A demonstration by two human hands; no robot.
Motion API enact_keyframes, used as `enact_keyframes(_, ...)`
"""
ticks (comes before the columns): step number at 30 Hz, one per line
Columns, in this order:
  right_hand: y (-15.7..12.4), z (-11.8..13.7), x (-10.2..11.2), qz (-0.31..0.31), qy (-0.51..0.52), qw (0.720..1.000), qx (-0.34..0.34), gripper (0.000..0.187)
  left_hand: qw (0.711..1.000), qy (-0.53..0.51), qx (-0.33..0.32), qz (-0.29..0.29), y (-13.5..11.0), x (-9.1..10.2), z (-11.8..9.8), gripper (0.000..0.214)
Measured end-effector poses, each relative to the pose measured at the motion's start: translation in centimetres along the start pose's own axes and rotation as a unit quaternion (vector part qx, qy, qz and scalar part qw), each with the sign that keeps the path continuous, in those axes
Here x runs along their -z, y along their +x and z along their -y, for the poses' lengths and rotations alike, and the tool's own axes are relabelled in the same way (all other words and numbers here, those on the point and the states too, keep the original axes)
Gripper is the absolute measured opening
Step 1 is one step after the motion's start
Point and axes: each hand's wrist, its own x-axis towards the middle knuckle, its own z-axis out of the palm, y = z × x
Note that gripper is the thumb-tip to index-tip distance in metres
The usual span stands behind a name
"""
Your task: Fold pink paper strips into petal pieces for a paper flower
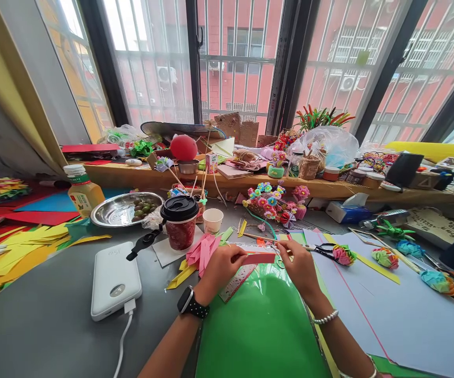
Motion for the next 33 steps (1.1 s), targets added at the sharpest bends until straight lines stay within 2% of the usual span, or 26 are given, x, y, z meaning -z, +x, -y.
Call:
enact_keyframes(3,-0.3,1.0,-0.2,0.085,0.031,0.994,0.06,0.017,1.0,-0.004,-0.017,0.015,-0.1,-0.4,-0.4,0.017)
enact_keyframes(4,-0.4,1.3,-0.4,0.118,0.037,0.99,0.065,0.017,1.0,-0.007,-0.022,0.018,-0.2,-0.6,-0.5,0.017)
enact_keyframes(6,-0.6,1.5,-0.6,0.136,0.038,0.989,0.055,0.017,0.999,-0.012,-0.026,0.018,-0.1,-0.6,-0.3,0.017)
enact_keyframes(9,-0.6,1.3,-0.6,0.129,0.037,0.99,0.035,0.018,1.0,-0.011,-0.017,0.002,0.1,-0.1,0.4,0.018)
enact_keyframes(14,-0.4,1.3,-0.1,0.123,0.027,0.992,0.029,0.018,0.995,0.025,0.015,-0.092,0.2,0.6,0.9,0.02)
enact_keyframes(16,-0.5,1.7,-0.1,0.131,0.033,0.99,0.042,0.018,0.998,0.005,-0.02,-0.061,0.1,0.4,0.4,0.021)
enact_keyframes(18,-0.6,2.0,-0.2,0.143,0.035,0.988,0.053,0.017,0.999,0.002,-0.048,0.0,0.0,-0.1,-0.1,0.019)
enact_keyframes(20,-0.6,2.0,-0.3,0.147,0.03,0.987,0.054,0.017,0.998,0.02,-0.049,0.03,-0.1,-0.4,-0.4,0.017)
enact_keyframes(24,-0.1,0.3,-0.2,0.126,-0.006,0.991,0.038,0.019,0.999,0.034,-0.032,0.013,-0.1,-0.3,0.0,0.017)
enact_keyframes(27,0.2,-1.2,0.2,0.078,-0.062,0.995,-0.004,0.02,0.999,0.043,-0.026,-0.001,0.0,0.0,0.6,0.018)
enact_keyframes(29,0.3,-1.5,0.3,0.041,-0.065,0.997,-0.022,0.022,0.999,0.047,-0.022,-0.004,0.0,0.0,0.7,0.018)
enact_keyframes(31,0.3,-1.0,0.3,0.03,-0.027,0.999,-0.005,0.023,0.999,0.046,-0.025,0.002,0.0,-0.3,0.5,0.018)
enact_keyframes(33,0.0,0.1,-0.1,0.07,0.004,0.996,0.063,0.018,0.998,0.043,-0.041,0.018,-0.1,-0.6,0.2,0.018)
